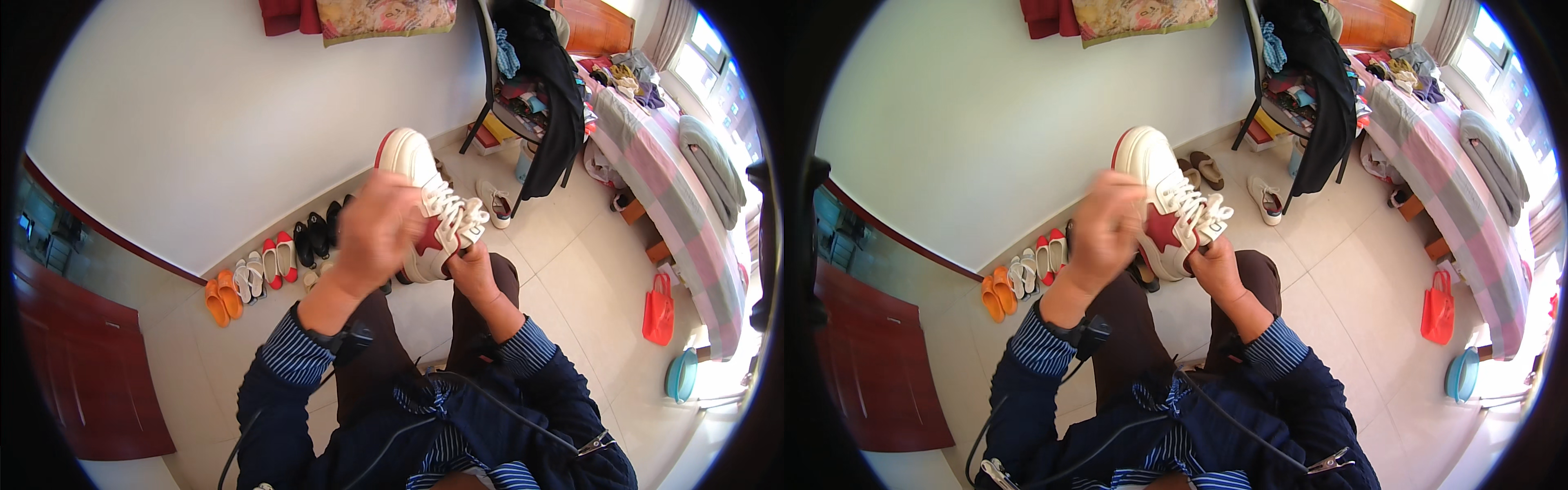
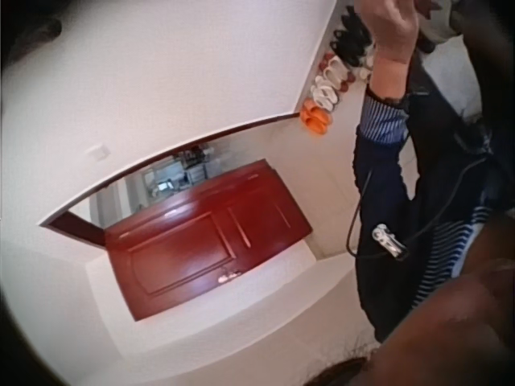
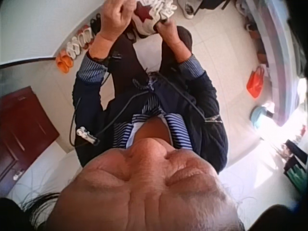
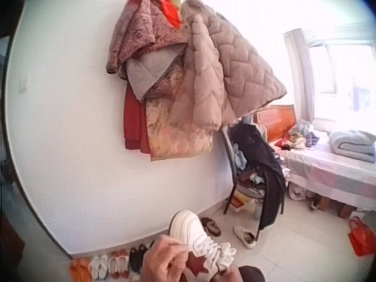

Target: The person cleans a white sneaker with a red star using a cloth. They wipe the exterior and interior surfaces, then stuff a cloth inside the shoe to absorb moisture.

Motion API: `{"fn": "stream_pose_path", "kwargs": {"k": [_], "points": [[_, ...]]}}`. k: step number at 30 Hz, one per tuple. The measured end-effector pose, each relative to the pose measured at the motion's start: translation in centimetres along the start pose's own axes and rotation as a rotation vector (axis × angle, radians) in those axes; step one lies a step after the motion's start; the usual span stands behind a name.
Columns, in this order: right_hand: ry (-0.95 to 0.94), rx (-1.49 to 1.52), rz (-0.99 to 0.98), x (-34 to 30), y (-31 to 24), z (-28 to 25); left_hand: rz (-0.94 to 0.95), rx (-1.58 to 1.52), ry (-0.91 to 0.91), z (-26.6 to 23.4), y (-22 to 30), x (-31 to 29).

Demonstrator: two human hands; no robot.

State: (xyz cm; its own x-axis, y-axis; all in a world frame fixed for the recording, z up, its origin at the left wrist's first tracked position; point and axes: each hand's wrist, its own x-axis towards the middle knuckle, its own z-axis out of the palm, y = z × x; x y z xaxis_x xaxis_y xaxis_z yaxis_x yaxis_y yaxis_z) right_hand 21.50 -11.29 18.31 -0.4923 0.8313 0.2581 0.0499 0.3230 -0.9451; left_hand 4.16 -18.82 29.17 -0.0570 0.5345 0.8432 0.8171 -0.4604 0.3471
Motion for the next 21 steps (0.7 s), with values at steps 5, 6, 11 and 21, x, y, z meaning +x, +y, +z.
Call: {"fn": "stream_pose_path", "kwargs": {"k": [5, 6, 11, 21], "points": [[0.063, 0.245, 0.042, 1.7, -3.3, -1.1, -0.798, -0.482, 0.042, 0.6, -3.0, -4.7], [0.055, 0.175, 0.177, 1.8, -3.7, -1.1, -0.774, -0.613, -0.011, 1.5, -3.2, -5.7], [-0.035, 0.194, 0.134, 1.4, -4.5, -1.0, -0.878, -1.030, -0.107, 6.1, -3.7, -6.4], [0.047, -0.404, -0.161, 4.2, -1.4, -2.8, -1.189, -1.025, -0.204, 8.2, -4.1, -4.5]]}}
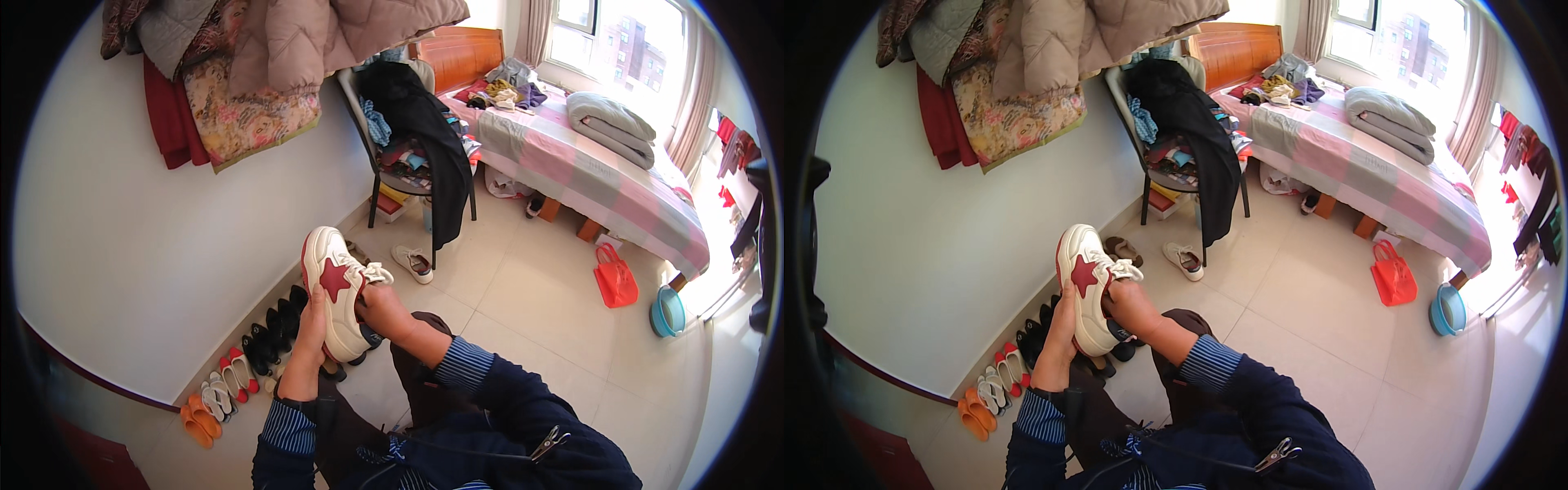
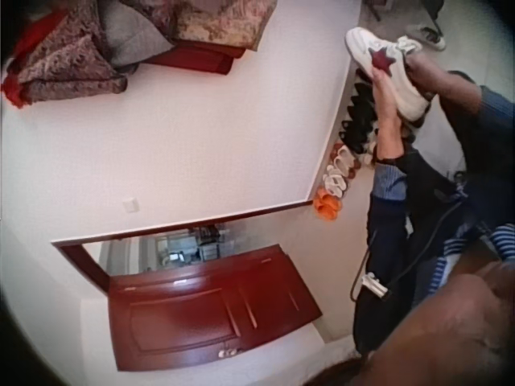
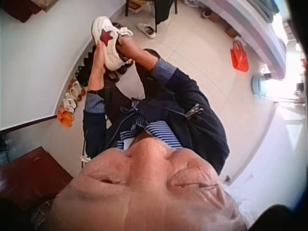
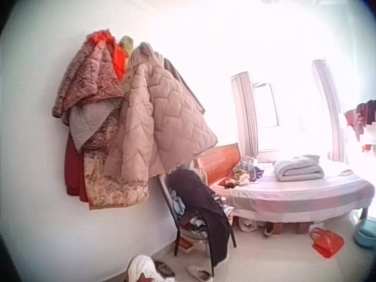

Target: The person cleans a white sneaker with a red star using a cloth. They wipe the exterior and interior surfaces, then stuff a cloth inside the shoe to absorb moisture.

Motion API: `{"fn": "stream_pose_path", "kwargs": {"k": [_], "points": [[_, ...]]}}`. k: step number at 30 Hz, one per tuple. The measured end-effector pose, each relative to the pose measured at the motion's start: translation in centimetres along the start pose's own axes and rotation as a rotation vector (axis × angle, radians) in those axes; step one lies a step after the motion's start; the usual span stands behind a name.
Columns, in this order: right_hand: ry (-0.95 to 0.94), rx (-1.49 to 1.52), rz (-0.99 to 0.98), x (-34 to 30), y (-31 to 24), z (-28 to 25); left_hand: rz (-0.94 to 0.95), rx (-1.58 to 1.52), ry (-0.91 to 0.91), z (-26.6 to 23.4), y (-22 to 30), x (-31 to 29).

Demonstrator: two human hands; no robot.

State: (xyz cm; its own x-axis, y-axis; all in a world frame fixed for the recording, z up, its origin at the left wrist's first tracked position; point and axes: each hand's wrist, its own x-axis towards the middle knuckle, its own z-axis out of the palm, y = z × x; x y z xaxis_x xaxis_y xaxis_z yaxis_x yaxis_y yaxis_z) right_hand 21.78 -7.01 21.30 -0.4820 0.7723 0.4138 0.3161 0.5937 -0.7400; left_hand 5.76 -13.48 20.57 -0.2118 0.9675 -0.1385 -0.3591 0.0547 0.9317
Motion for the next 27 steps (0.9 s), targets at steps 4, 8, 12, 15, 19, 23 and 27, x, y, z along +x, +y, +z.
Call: {"fn": "stream_pose_path", "kwargs": {"k": [4, 8, 12, 15, 19, 23, 27], "points": [[0.082, -0.042, 0.025, 0.8, 1.0, 1.3, 0.082, 0.144, 0.097, 0.2, -0.3, 0.9], [0.016, 0.149, 0.039, -0.1, 0.7, 0.7, 0.133, 0.159, 0.075, -0.3, 1.0, 1.1], [-0.137, 0.095, -0.477, -1.2, -1.4, -1.3, 0.045, -0.026, -0.134, -1.2, 4.0, 0.2], [-0.277, -0.018, -0.654, -1.1, -2.9, -3.1, -0.111, -0.055, -0.181, -0.9, 5.0, -0.7], [-0.484, -0.219, -0.694, 0.5, -4.1, -5.0, -0.063, -0.213, -0.238, 0.1, 4.2, -1.4], [-0.077, -0.272, -0.580, 1.5, -5.0, -5.1, -0.030, -0.380, -0.165, 0.6, 3.1, -1.8], [-0.276, -0.276, -0.703, 1.0, -5.9, -4.5, -0.036, -0.392, -0.220, 0.0, 3.5, -2.1]]}}
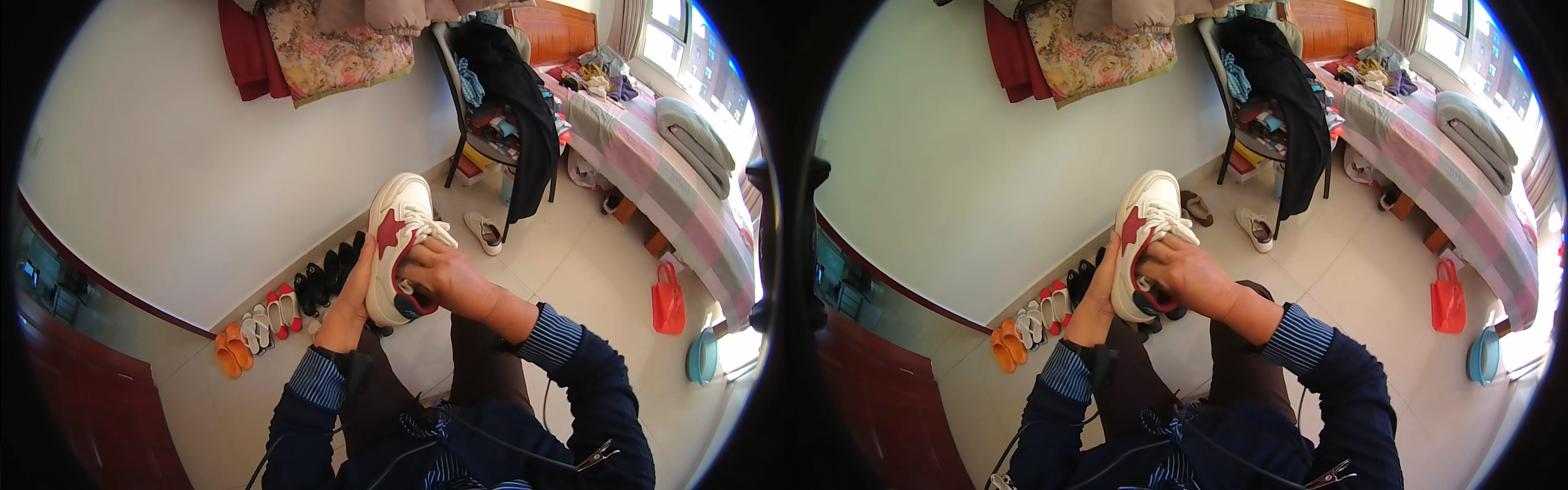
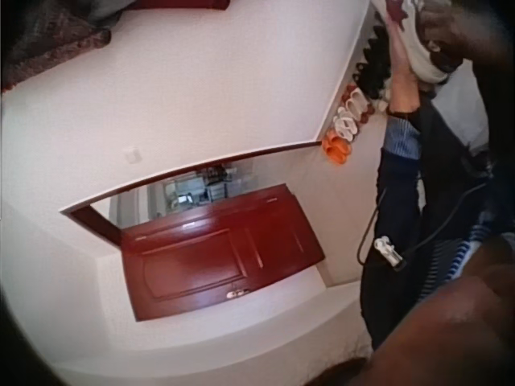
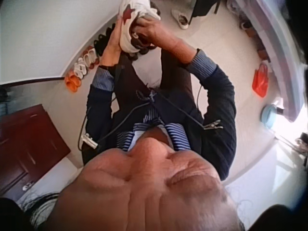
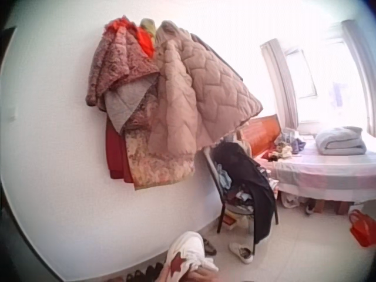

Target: The person cleans a white sneaker with a red star using a cloth. They wipe the exterior and interior surfaces, then stuff a cloth inside the shoe to absorb moisture.

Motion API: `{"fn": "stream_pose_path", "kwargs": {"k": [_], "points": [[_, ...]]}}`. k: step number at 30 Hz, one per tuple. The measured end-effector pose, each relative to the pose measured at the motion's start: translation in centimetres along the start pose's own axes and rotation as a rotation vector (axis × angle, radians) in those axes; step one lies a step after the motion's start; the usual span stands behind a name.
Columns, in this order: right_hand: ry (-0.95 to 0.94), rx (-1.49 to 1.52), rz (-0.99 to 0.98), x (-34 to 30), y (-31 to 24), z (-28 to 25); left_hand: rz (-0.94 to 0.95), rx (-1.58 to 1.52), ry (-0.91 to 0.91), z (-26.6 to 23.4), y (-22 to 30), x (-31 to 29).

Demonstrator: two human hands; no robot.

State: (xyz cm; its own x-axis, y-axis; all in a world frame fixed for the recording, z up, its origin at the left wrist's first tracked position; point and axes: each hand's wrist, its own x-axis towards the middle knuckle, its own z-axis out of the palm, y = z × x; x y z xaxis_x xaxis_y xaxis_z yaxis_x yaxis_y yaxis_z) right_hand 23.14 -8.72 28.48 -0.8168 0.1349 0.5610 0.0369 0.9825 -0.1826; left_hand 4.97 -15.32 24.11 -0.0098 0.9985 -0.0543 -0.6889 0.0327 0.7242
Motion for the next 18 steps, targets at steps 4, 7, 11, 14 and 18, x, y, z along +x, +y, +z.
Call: {"fn": "stream_pose_path", "kwargs": {"k": [4, 7, 11, 14, 18], "points": [[-0.218, 0.123, -0.295, 0.5, -1.1, -0.6, -0.093, 0.030, -0.084, 0.1, 0.8, -1.0], [-0.450, 0.118, -0.401, 1.9, -1.0, -1.9, -0.164, 0.043, -0.077, 0.6, 0.7, -1.4], [-0.408, 0.043, -0.333, 2.9, -0.7, -4.2, -0.123, -0.040, -0.065, 1.3, 0.5, -1.5], [-0.186, -0.108, -0.198, 2.4, -1.4, -4.3, 0.028, -0.038, -0.025, 1.0, 0.0, -1.8], [-0.093, -0.111, -0.045, 1.3, -2.6, -1.5, 0.139, 0.079, -0.001, 0.1, -0.2, -1.4]]}}
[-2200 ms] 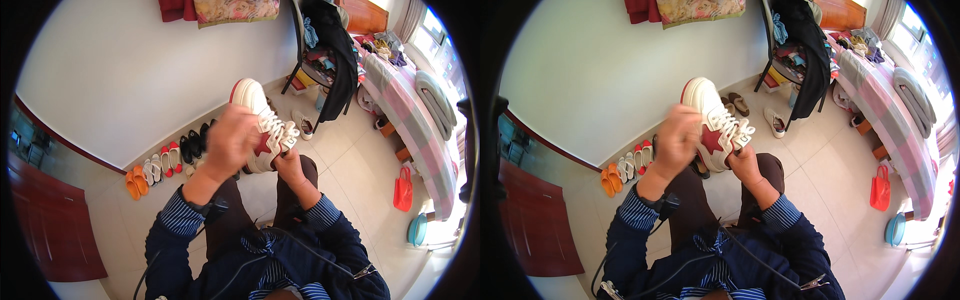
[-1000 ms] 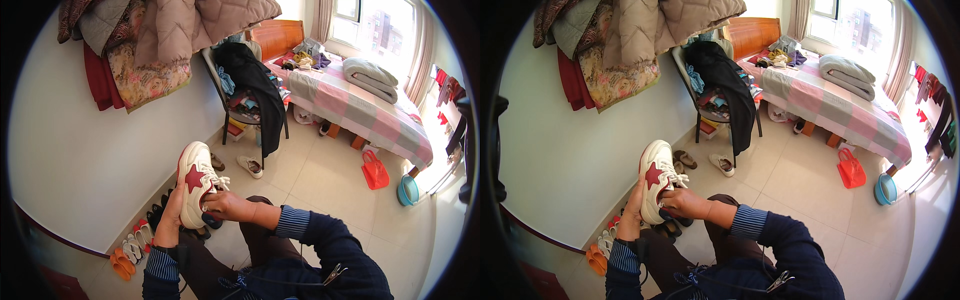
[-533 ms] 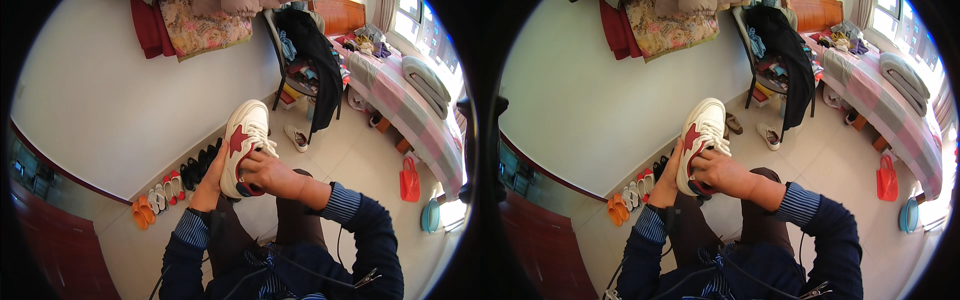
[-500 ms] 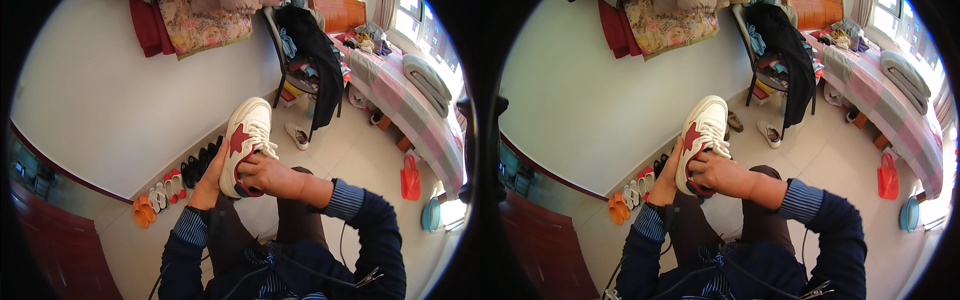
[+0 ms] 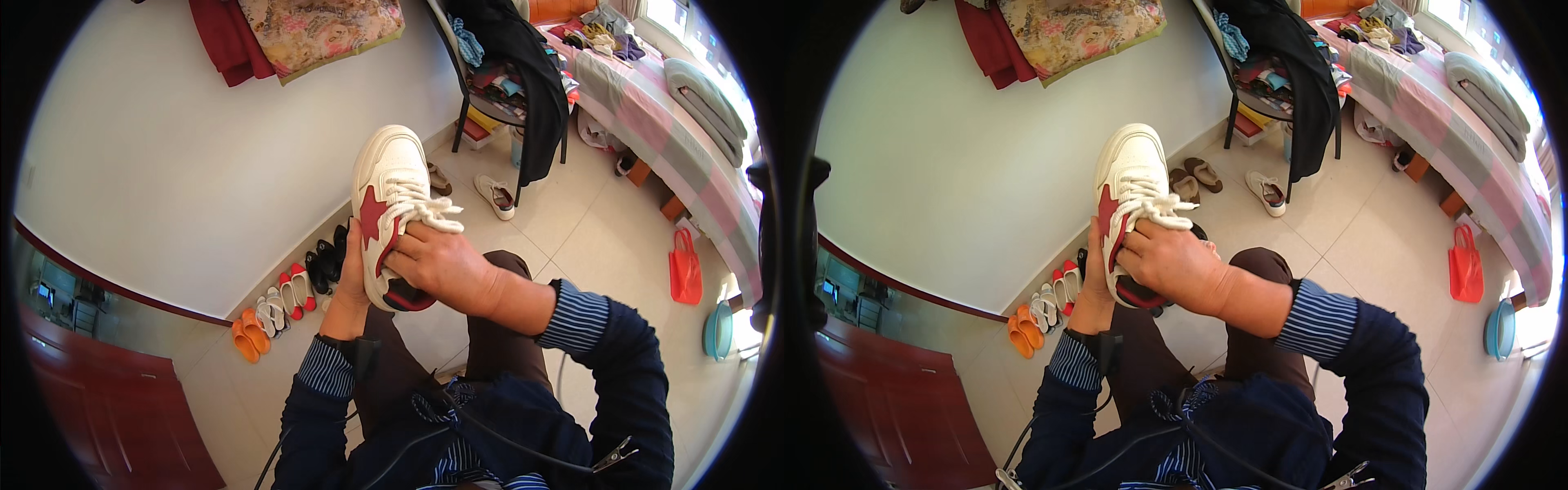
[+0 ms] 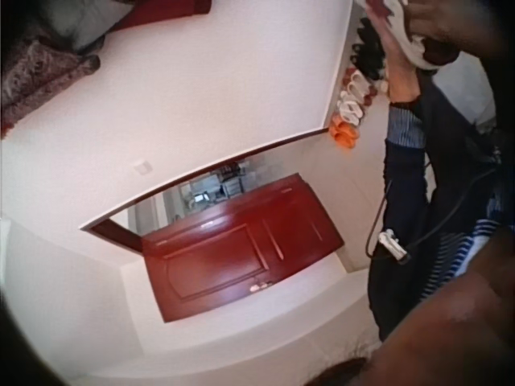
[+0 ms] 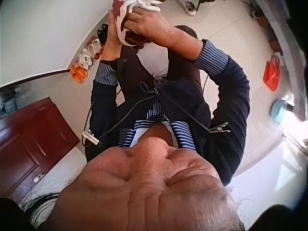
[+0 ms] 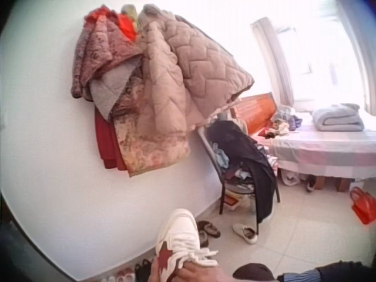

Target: The person cleans a white sneaker with a red star using a cloth. They wipe the exterior and interior surfaces, then stuff a cloth inside the shoe to absorb moisture.

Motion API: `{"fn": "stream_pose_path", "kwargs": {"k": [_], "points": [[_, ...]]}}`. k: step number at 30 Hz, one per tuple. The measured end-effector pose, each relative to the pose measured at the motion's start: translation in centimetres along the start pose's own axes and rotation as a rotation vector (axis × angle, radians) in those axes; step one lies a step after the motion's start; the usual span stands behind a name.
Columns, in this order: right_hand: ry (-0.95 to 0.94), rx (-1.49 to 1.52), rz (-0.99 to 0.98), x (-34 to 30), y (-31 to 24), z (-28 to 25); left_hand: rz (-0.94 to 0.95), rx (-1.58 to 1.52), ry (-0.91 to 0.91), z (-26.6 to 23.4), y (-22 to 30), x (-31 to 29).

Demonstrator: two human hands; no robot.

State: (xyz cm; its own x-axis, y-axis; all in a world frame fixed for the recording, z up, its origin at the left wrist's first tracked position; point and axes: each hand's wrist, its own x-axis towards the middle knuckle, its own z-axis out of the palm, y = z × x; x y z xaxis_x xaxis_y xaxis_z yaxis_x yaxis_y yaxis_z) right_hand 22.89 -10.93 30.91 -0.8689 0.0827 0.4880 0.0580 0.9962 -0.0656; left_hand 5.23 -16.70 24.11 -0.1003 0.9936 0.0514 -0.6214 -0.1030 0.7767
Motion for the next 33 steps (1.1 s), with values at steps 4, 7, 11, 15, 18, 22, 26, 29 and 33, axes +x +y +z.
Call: {"fn": "stream_pose_path", "kwargs": {"k": [4, 7, 11, 15, 18, 22, 26, 29, 33], "points": [[0.090, 0.113, -0.145, -0.6, 0.0, 1.9, -0.045, 0.024, -0.001, -0.6, 0.4, -0.4], [-0.454, 0.172, -0.150, -0.4, 0.4, 1.3, -0.151, 0.002, -0.087, -0.3, 0.5, -0.6], [-0.627, 0.075, -0.227, 0.8, 0.8, -0.7, -0.239, 0.019, -0.085, 0.1, 0.4, -0.4], [-0.228, -0.005, -0.127, 0.3, 0.2, -1.8, -0.160, 0.007, -0.042, -0.3, 0.5, -0.4], [-0.081, -0.056, 0.019, -0.1, -0.3, -0.9, -0.003, 0.028, -0.005, -0.4, -0.4, -0.5], [0.115, -0.030, 0.091, 0.0, -0.1, 1.3, 0.085, -0.031, 0.102, -0.4, -1.5, -0.6], [0.043, 0.039, -0.096, 0.2, 0.3, 2.7, 0.038, -0.021, 0.101, -0.7, -0.5, -0.6], [-0.158, 0.166, -0.209, 0.7, 0.6, 2.5, -0.019, -0.040, -0.051, -1.1, 0.9, -0.6], [-0.479, 0.256, -0.201, 1.8, 1.5, 0.9, -0.124, 0.120, 0.018, -1.7, 1.0, -0.8]]}}
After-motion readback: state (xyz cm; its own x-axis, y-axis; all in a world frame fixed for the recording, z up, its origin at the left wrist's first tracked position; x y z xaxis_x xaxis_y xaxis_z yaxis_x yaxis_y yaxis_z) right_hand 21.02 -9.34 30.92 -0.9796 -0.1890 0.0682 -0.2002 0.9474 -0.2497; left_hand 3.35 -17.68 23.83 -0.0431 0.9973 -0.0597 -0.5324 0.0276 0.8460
